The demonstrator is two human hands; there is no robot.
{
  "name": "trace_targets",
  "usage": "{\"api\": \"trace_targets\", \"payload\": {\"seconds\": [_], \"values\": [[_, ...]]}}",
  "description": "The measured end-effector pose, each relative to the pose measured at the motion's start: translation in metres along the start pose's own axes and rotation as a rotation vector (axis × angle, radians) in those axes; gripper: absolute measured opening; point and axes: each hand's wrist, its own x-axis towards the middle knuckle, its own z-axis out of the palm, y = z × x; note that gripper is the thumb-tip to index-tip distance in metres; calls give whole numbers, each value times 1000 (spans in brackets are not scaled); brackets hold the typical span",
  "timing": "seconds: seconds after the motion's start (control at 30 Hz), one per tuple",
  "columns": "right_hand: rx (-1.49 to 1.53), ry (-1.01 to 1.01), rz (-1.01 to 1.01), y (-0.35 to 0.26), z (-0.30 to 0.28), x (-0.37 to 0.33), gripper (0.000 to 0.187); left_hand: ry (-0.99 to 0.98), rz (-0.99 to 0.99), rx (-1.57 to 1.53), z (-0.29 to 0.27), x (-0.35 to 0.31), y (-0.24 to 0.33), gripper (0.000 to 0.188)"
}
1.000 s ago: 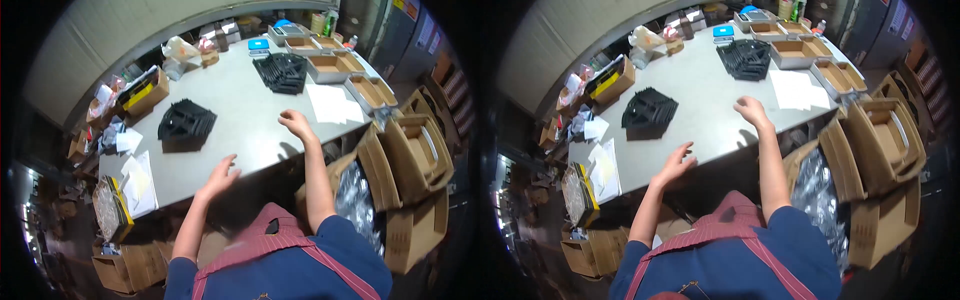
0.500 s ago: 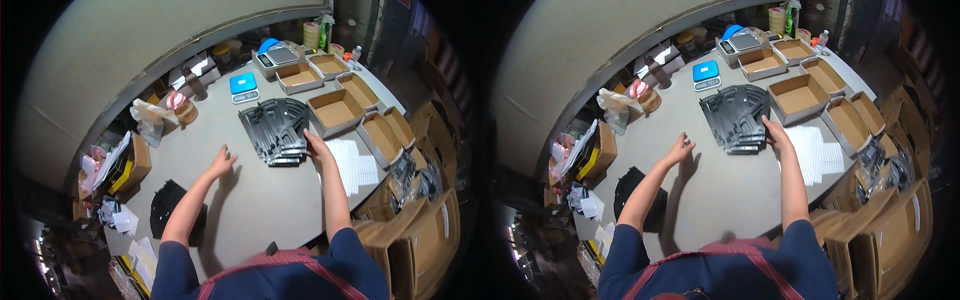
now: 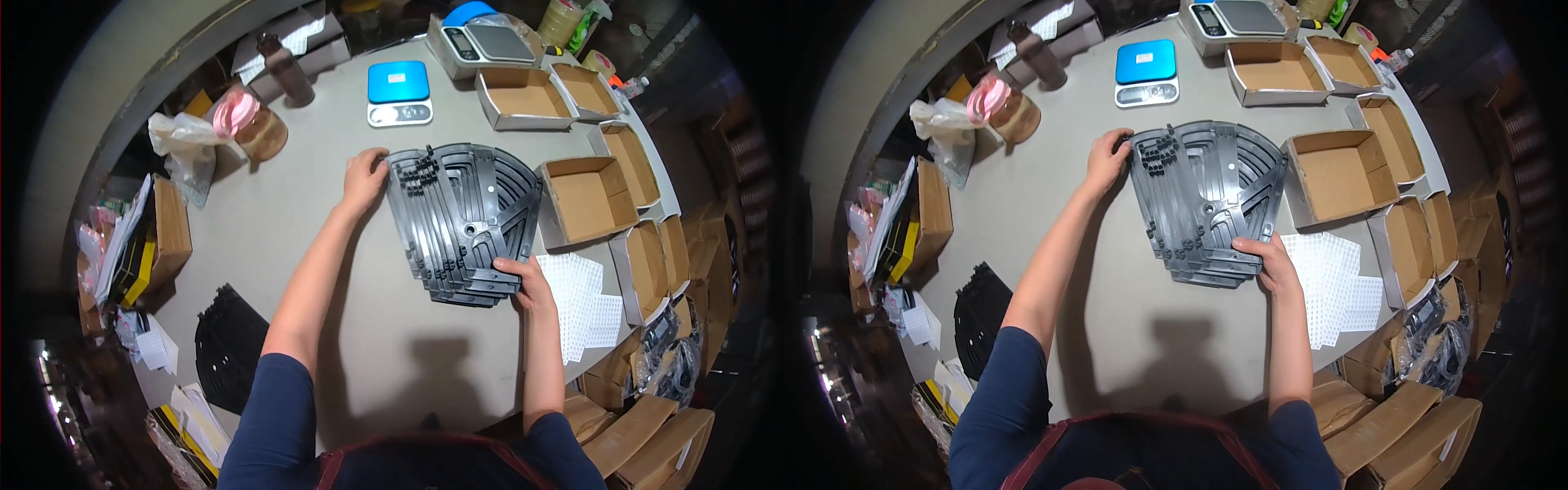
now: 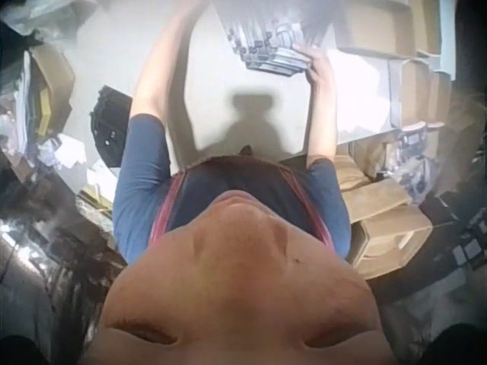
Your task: The person organizes stacks of black plastic components by taking them from a table, carrying them across the room, and placing them into cardboard boxes, and later retrieves more components from a yellow bag to bring back to the table.
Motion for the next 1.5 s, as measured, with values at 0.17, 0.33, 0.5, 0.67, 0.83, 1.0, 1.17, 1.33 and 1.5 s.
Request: {"api": "trace_targets", "payload": {"seconds": [0.17, 0.33, 0.5, 0.67, 0.83, 1.0, 1.17, 1.33, 1.5], "values": [[-1, 81, 11, 24, 0, -47, 58, -71, 33, 61, -21, -67, 29, 28], [35, 140, -23, 37, -5, -124, 66, -36, 34, -11, -27, -147, 62, 26], [158, 114, -112, 51, -6, -171, 64, 44, 117, 184, -29, -219, 77, 33], [61, 166, -67, 67, 16, -196, 55, 196, -12, 324, -31, -270, 93, 34], [-34, 155, 11, 102, 28, -218, 52, 217, -149, 273, -37, -304, 95, 36], [-90, 129, 71, 128, 14, -212, 61, 265, -93, 90, -46, -314, 82, 33], [-418, 230, 100, 113, 26, -215, 53, 249, -103, 162, -47, -314, 89, 31], [-407, 238, 160, 106, 19, -210, 63, 249, -91, 197, -46, -314, 86, 30], [-218, 185, 31, 131, -4, -203, 59, 265, -98, 257, -43, -313, 86, 28]]}}
